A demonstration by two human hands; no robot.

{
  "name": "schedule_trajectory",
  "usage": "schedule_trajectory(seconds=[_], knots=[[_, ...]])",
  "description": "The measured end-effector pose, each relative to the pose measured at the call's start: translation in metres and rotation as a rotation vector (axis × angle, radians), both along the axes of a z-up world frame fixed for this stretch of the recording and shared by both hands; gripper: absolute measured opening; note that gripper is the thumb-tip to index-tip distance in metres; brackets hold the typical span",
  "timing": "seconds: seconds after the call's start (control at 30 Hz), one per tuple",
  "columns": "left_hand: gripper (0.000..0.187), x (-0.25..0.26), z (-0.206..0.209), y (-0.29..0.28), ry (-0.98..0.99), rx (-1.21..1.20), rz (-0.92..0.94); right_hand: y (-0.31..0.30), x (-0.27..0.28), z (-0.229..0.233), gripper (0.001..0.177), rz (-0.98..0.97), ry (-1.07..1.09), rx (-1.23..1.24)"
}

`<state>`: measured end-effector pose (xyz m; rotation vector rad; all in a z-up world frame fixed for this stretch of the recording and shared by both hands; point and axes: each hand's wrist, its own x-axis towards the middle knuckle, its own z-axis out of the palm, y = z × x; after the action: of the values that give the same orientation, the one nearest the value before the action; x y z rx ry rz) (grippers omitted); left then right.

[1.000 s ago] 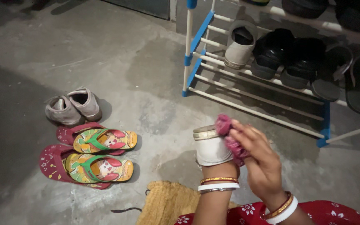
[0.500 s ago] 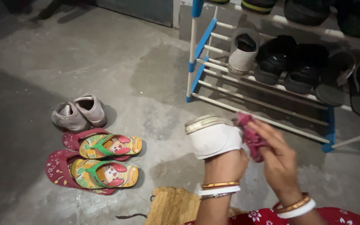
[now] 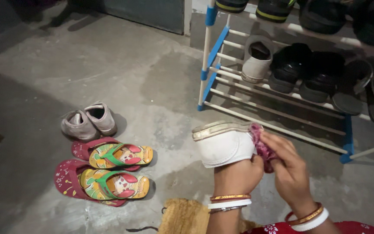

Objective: The person wipes a white sneaker with a pink cloth, cleaning the sole, sides, and upper surface. They place the cleaned shoe on a shoe rack and repeat the process with the second sneaker.

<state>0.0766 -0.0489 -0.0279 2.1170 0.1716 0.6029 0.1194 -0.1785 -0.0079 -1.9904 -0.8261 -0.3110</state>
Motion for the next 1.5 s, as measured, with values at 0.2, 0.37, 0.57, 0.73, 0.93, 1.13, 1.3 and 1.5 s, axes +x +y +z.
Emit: schedule_trajectory(seconds=[0.2, 0.37, 0.57, 0.73, 0.93, 1.13, 1.3, 1.5], knots=[[0.052, 0.0, 0.021, -0.001, -0.086, 0.219, -0.031, 0.012, -0.02, 0.034, 0.055, 0.029, -0.007, 0.151], [0.064, -0.004, 0.022, 0.0, -0.366, 0.189, -0.112, 0.037, -0.024, 0.065, 0.064, 0.108, -0.25, -0.186], [0.045, -0.014, 0.029, -0.006, -0.275, -0.006, -0.008, 0.041, -0.023, 0.063, 0.065, -0.039, -0.211, -0.022], [0.031, -0.019, 0.043, -0.014, -0.021, -0.007, -0.044, 0.035, -0.011, 0.052, 0.058, -0.072, -0.16, 0.097], [0.054, -0.023, 0.048, -0.006, -0.321, -0.952, -0.177, 0.047, -0.007, 0.038, 0.049, -0.095, 0.001, 0.156], [0.051, -0.023, 0.047, 0.018, -0.512, -1.58, -0.291, 0.045, -0.027, 0.023, 0.045, -0.111, -0.066, 0.052], [0.046, -0.022, 0.044, 0.019, -0.492, -1.688, -0.062, 0.036, -0.031, 0.042, 0.037, -0.181, -0.231, 0.095], [0.047, -0.028, 0.042, 0.016, -0.48, -1.648, -0.072, 0.068, -0.036, 0.052, 0.057, 0.044, -0.443, -0.09]])
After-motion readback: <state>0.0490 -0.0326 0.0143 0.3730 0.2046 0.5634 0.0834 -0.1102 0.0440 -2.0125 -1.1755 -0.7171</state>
